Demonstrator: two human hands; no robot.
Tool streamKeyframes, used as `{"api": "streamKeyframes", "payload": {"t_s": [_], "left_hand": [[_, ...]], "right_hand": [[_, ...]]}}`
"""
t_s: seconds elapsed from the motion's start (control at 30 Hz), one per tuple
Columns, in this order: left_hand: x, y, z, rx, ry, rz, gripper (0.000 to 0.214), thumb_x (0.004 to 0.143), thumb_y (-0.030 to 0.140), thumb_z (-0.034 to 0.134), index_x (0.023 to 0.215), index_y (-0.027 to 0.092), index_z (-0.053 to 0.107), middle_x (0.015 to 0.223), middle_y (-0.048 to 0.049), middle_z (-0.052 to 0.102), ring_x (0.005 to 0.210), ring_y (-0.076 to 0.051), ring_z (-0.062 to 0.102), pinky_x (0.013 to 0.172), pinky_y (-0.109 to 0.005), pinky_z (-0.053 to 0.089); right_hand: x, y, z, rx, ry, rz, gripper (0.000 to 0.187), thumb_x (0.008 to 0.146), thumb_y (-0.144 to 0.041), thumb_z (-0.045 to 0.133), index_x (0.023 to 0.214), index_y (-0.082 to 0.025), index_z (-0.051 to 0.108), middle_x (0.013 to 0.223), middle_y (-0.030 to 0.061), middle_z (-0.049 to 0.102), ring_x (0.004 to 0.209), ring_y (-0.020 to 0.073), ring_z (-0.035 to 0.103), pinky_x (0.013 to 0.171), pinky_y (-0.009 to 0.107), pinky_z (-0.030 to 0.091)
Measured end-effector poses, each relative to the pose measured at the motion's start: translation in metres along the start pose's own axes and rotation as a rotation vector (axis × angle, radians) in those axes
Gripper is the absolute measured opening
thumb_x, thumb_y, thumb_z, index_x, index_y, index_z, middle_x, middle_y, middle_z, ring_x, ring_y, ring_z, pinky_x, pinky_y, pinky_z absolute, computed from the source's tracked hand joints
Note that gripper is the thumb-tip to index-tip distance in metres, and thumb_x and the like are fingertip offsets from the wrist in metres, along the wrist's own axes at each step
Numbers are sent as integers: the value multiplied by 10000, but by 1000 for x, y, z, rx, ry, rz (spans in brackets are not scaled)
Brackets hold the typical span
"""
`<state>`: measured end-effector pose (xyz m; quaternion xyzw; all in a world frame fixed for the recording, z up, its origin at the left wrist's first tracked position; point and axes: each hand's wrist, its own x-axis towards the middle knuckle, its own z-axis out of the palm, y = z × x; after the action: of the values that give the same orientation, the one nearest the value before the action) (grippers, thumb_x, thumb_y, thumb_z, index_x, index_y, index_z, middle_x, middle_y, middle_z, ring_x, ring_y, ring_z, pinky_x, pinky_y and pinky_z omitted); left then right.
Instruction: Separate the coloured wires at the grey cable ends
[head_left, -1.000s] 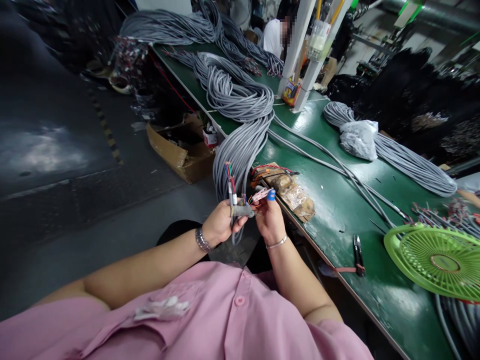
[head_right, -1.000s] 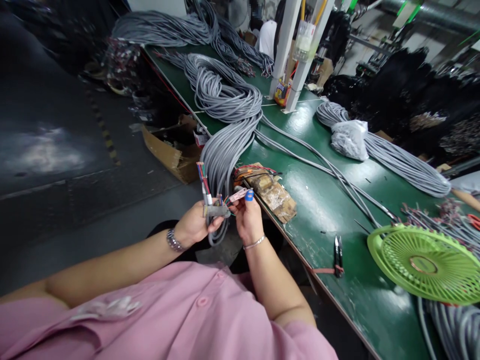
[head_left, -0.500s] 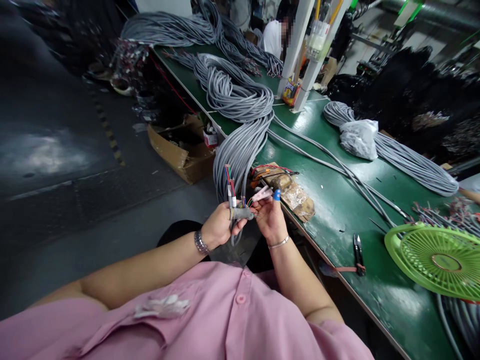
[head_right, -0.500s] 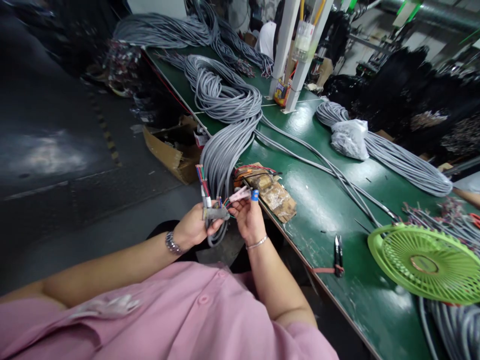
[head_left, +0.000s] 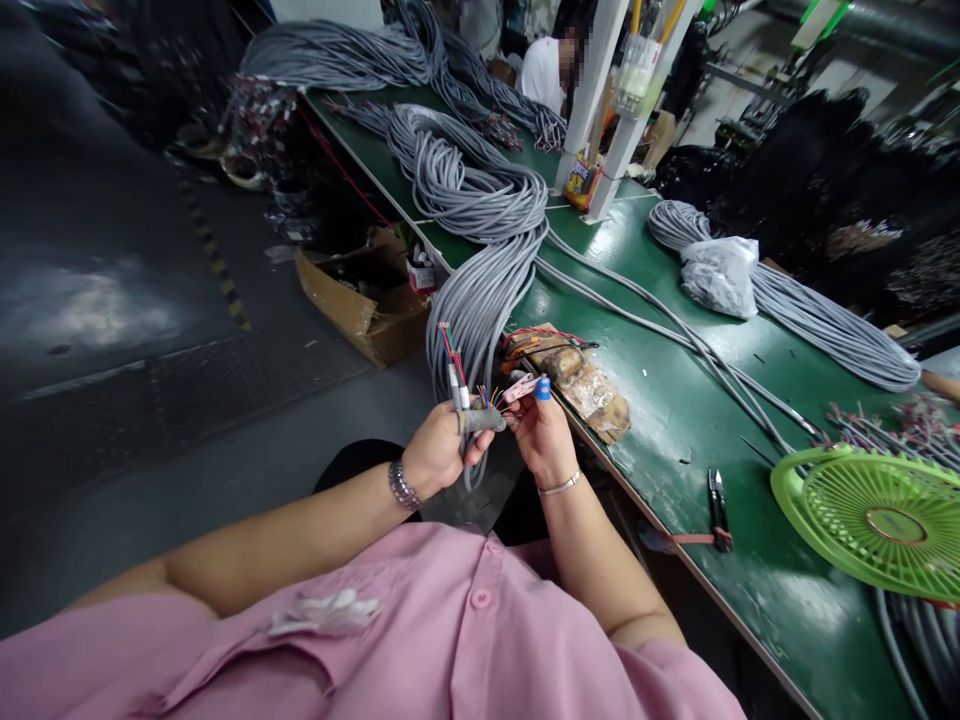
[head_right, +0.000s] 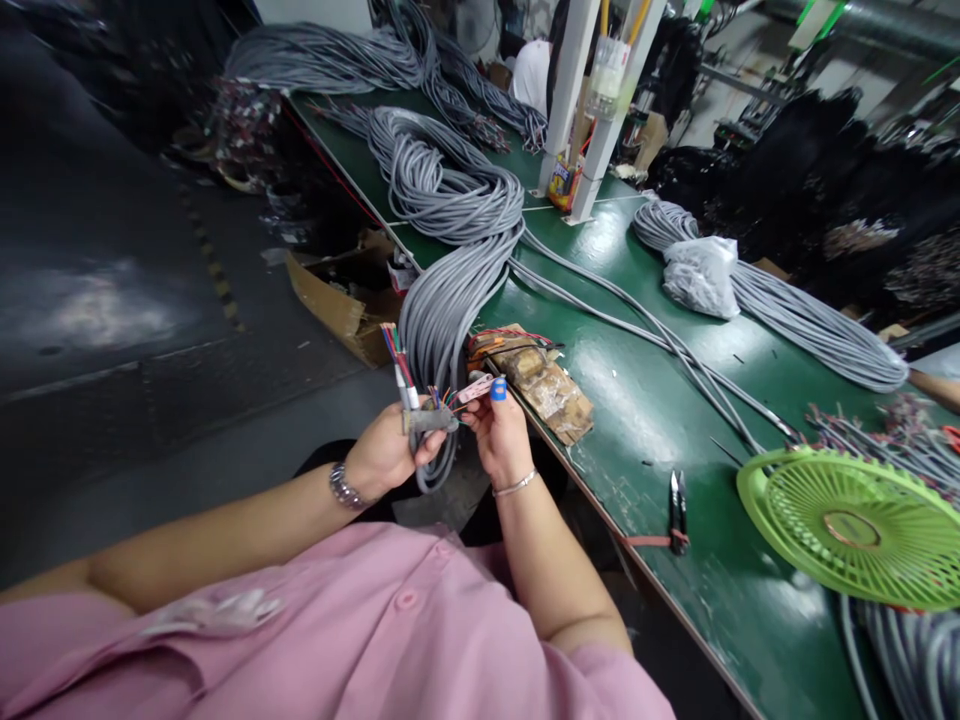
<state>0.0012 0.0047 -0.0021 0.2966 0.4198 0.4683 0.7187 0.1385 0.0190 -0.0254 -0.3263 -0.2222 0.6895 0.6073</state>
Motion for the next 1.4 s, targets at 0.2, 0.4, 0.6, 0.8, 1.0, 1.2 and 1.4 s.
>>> {"api": "streamKeyframes", "payload": {"t_s": [0.2, 0.4, 0.6, 0.8, 1.0, 1.2, 1.4], "left_hand": [[6, -5, 3, 17, 14, -10, 189, 620, 281, 709, 589, 138, 589, 406, -1, 526, 281, -76, 385, 300, -193, 230], [4, -7, 1, 22, 25, -23, 198, 610, 291, 725, 600, 135, 602, 415, 1, 529, 291, -75, 389, 301, -191, 234], [-8, -7, -5, -25, 8, 19, 218, 624, 312, 732, 604, 128, 618, 424, 0, 533, 300, -72, 402, 312, -186, 260], [-7, -7, -5, -163, 31, 42, 201, 628, 291, 744, 655, 139, 615, 458, -1, 554, 326, -76, 419, 314, -181, 274], [-3, -2, 5, -188, 23, 5, 161, 635, 235, 726, 643, 139, 597, 469, 5, 547, 338, -68, 413, 326, -183, 267], [-1, -3, 8, -179, 42, 4, 190, 608, 246, 730, 597, 142, 572, 485, -8, 574, 338, -67, 416, 315, -183, 265], [0, -5, 7, -164, 58, 3, 176, 604, 242, 721, 604, 142, 577, 470, -6, 563, 334, -70, 409, 310, -181, 266]], "right_hand": [[4, 1, 1, 40, 25, -24, 283, 817, -460, 690, 845, -178, 687, 733, 0, 665, 636, 102, 569, 589, 207, 484], [2, 0, 0, 85, 26, 41, 343, 833, -519, 647, 891, -183, 686, 752, 3, 686, 630, 99, 584, 584, 205, 495], [1, -4, -2, 79, 16, 77, 353, 809, -518, 667, 908, -179, 675, 761, 2, 677, 635, 99, 594, 578, 205, 521], [-3, -5, -1, -36, 43, -45, 286, 797, -455, 700, 871, -180, 667, 747, -14, 642, 607, 83, 550, 576, 201, 518], [1, 7, -6, -144, 81, -202, 380, 839, -553, 612, 815, -176, 660, 726, 1, 632, 602, 85, 532, 578, 203, 490], [11, 8, -7, 26, 3, 16, 383, 809, -570, 650, 843, -189, 662, 794, 10, 669, 641, 101, 568, 598, 219, 514], [16, 6, -5, 120, 8, 62, 386, 795, -550, 680, 905, -181, 686, 754, 11, 680, 649, 112, 593, 589, 216, 510]]}}
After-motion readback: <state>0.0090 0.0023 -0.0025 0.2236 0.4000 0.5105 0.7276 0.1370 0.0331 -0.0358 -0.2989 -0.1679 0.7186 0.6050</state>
